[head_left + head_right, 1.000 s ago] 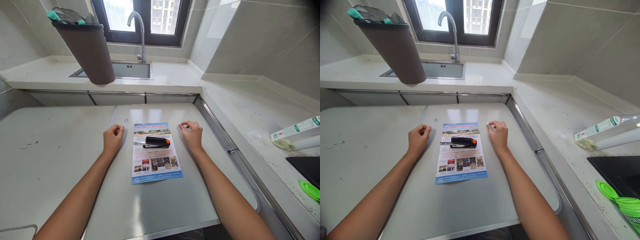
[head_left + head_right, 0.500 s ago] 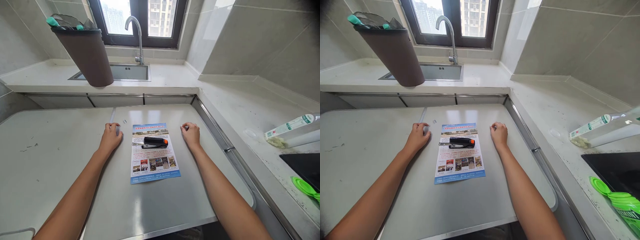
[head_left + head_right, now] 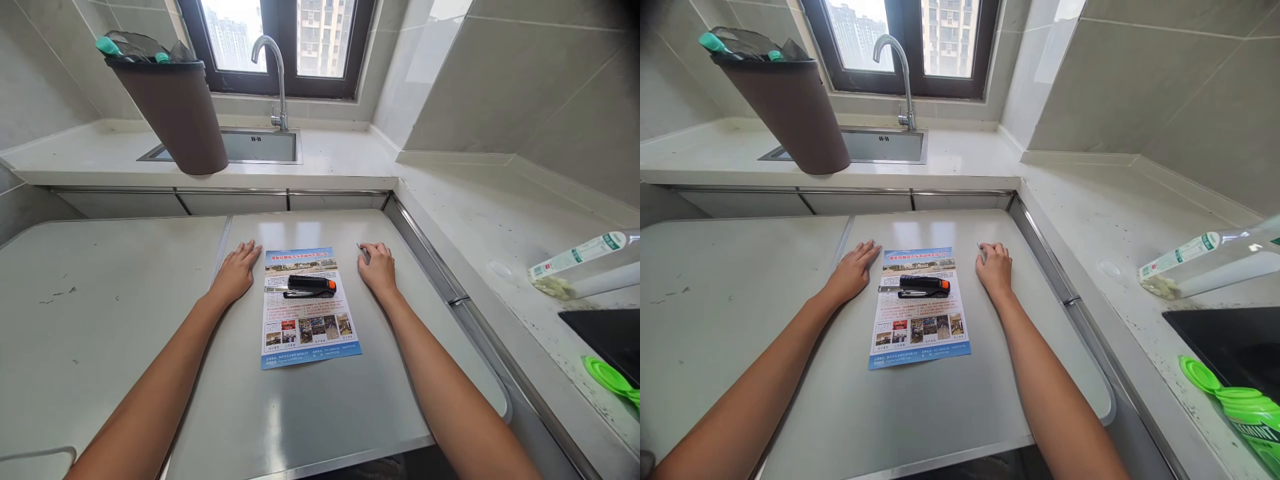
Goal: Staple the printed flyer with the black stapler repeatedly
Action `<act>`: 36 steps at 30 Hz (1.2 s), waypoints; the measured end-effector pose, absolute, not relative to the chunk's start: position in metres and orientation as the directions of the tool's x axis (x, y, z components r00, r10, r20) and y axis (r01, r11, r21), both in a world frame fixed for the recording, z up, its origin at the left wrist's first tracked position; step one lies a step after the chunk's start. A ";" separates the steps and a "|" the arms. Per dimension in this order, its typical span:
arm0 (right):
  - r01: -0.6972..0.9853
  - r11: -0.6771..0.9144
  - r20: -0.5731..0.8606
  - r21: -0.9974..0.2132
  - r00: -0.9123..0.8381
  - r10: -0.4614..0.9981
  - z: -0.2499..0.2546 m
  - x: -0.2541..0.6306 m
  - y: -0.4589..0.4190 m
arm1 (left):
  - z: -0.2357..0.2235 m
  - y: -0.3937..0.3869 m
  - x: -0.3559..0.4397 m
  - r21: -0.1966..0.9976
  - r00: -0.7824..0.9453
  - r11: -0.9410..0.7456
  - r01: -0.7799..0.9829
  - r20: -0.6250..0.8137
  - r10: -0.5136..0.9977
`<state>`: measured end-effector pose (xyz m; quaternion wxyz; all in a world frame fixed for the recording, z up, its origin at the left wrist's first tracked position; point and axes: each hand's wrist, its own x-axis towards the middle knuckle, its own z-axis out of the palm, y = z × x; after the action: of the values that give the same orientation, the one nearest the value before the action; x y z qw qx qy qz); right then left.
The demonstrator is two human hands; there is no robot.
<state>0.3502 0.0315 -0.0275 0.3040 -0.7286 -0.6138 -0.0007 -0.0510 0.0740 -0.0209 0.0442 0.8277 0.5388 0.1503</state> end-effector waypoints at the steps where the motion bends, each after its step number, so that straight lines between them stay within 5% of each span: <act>1: 0.895 -0.065 0.371 -0.442 0.248 0.895 -0.028 0.350 0.032 | -0.021 0.074 -0.051 0.237 0.374 -0.415 0.878 0.200 0.906; 24: 0.886 0.121 0.474 -0.448 0.120 0.872 -0.025 0.344 0.030 | -0.004 0.053 -0.050 0.518 0.245 -0.465 0.718 0.437 0.865; 28: 0.819 0.285 0.560 -0.498 0.053 0.827 -0.010 0.317 0.018 | 0.000 0.047 -0.044 0.577 0.233 -0.480 0.661 0.450 0.862; 33: 0.619 0.579 0.581 -0.531 -0.231 0.780 -0.002 0.290 0.005 | 0.008 0.034 -0.026 0.714 0.234 -0.464 0.525 0.403 0.885; 36: 0.544 0.612 0.590 -0.574 -0.243 0.769 0.000 0.290 0.002 | 0.011 0.028 -0.017 0.795 0.331 -0.449 0.408 0.330 0.884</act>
<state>0.2900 0.0023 -0.0001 0.4477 -0.4217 -0.7783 0.1262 -0.0172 0.0279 0.0110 0.3051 0.7567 0.4269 0.3899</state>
